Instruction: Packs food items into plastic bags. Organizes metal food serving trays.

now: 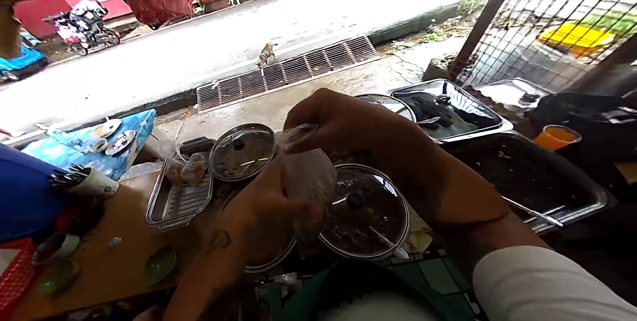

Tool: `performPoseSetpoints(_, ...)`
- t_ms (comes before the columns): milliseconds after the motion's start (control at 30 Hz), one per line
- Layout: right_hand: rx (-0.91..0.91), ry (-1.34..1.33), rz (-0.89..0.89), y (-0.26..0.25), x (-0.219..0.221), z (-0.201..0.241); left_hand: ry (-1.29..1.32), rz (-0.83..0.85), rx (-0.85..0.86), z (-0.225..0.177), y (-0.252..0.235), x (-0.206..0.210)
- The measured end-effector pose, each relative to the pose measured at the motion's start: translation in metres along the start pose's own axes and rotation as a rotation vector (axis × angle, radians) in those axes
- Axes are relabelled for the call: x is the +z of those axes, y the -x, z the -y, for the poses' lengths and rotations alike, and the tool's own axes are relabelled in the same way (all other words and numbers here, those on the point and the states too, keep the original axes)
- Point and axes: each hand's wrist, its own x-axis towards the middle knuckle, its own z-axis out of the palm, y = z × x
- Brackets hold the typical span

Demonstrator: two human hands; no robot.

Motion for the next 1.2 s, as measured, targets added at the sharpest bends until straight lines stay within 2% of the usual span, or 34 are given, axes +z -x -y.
performPoseSetpoints(67, -0.046, -0.006, 0.036, -0.001, 0.007, 0.011, 0.177, 0.028, -0.009, 0.004, 0.007, 0.021)
performPoseSetpoints(167, -0.071, -0.003, 0.069, 0.001, 0.013, 0.017, 0.153, -0.075, 0.051, 0.011, 0.004, 0.041)
performPoseSetpoints(267, -0.125, 0.079, 0.057, 0.005, 0.011, 0.015, 0.189, -0.097, 0.077, 0.019, -0.007, 0.049)
performPoseSetpoints(433, -0.114, 0.029, -0.011, 0.029, -0.007, 0.005, 0.129, -0.095, -0.005, 0.014, -0.017, 0.061)
performPoseSetpoints(533, -0.048, 0.061, -0.114, 0.061, -0.026, 0.002, -0.017, -0.033, -0.145, 0.0, -0.03, 0.064)
performPoseSetpoints(633, 0.105, -0.078, -0.297, 0.1, -0.041, -0.015, -0.378, 0.073, -0.265, -0.021, -0.061, 0.056)
performPoseSetpoints(767, 0.262, -0.466, -0.673, 0.152, -0.034, -0.052, -0.928, 0.2, -0.291, -0.043, -0.13, 0.052)
performPoseSetpoints(867, 0.283, -0.856, -1.032, 0.174, -0.017, -0.058, -1.038, 0.144, -0.261, -0.05, -0.177, 0.083)
performPoseSetpoints(933, 0.258, -1.208, -1.166, 0.182, -0.008, -0.047, -1.012, 0.069, -0.17, -0.051, -0.2, 0.112)
performPoseSetpoints(1000, 0.16, -1.542, -1.056, 0.191, 0.002, -0.043, -0.959, 0.027, -0.034, -0.049, -0.211, 0.138)
performPoseSetpoints(1100, -0.149, -1.957, -0.616, 0.187, 0.016, -0.075, -0.758, 0.054, 0.124, -0.052, -0.211, 0.158)
performPoseSetpoints(1133, -0.215, -1.955, -0.505, 0.181, 0.017, -0.088, -0.68, 0.091, 0.122, -0.056, -0.206, 0.161)
performPoseSetpoints(1200, -0.4, -1.694, -0.367, 0.175, 0.009, -0.123, -0.63, 0.201, 0.084, -0.066, -0.189, 0.163)
